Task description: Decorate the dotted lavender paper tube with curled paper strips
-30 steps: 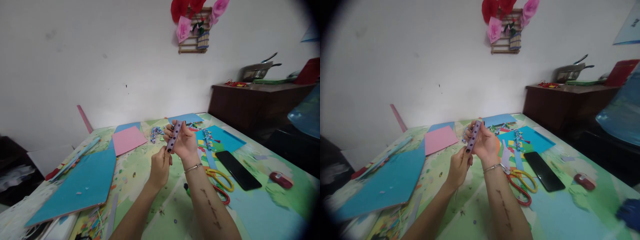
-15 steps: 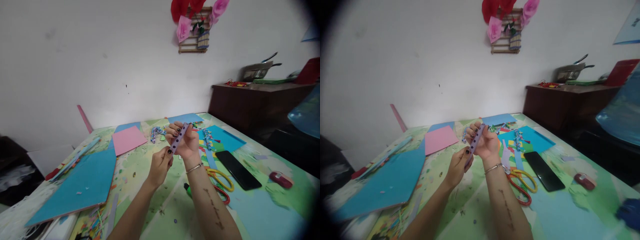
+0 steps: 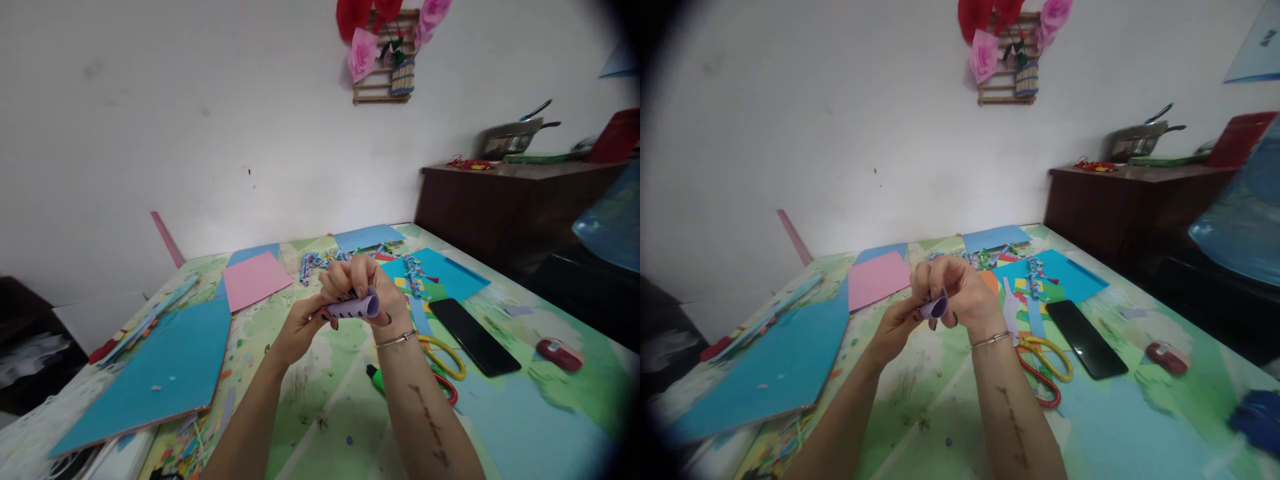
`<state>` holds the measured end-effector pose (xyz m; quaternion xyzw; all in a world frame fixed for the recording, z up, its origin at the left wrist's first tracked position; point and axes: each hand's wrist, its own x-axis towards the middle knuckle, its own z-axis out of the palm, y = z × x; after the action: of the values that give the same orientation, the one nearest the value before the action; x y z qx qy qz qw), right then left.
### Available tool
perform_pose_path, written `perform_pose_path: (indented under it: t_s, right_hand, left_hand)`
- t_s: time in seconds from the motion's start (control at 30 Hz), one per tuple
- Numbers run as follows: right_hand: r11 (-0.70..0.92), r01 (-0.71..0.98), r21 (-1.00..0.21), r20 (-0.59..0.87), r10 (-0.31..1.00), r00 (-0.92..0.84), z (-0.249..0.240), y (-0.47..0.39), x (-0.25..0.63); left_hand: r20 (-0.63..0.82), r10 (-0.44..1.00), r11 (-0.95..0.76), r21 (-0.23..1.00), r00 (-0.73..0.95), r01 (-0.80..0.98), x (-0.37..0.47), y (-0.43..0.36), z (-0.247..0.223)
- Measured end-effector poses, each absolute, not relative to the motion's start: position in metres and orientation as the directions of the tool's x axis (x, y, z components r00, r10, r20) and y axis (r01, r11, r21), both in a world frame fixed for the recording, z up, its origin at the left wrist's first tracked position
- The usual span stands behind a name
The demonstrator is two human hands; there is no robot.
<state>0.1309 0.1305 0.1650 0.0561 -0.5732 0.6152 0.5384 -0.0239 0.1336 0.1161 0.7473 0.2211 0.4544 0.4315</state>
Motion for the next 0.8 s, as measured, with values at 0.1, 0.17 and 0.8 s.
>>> perform_pose_path:
  t_s: [0.1,0.17,0.8]
  right_hand:
    - [0.267,-0.704,-0.658,0.691,0.586,-0.423,0.166,0.128,0.131]
    - [0.283,-0.692,-0.664,0.699,0.562,-0.441,0.167,0.126,0.131]
    - [0.168,-0.728,-0.665,0.654,0.601,-0.459,0.158,0.140,0.135]
  left_hand:
    - [0.497,0.730,-0.552,0.833,0.469,-0.022,-0.025,0.134,0.118]
    - [0.503,0.737,-0.566,0.824,0.451,0.006,-0.026,0.134,0.120]
    - [0.398,0.724,-0.429,0.899,0.563,-0.085,-0.024,0.131,0.126]
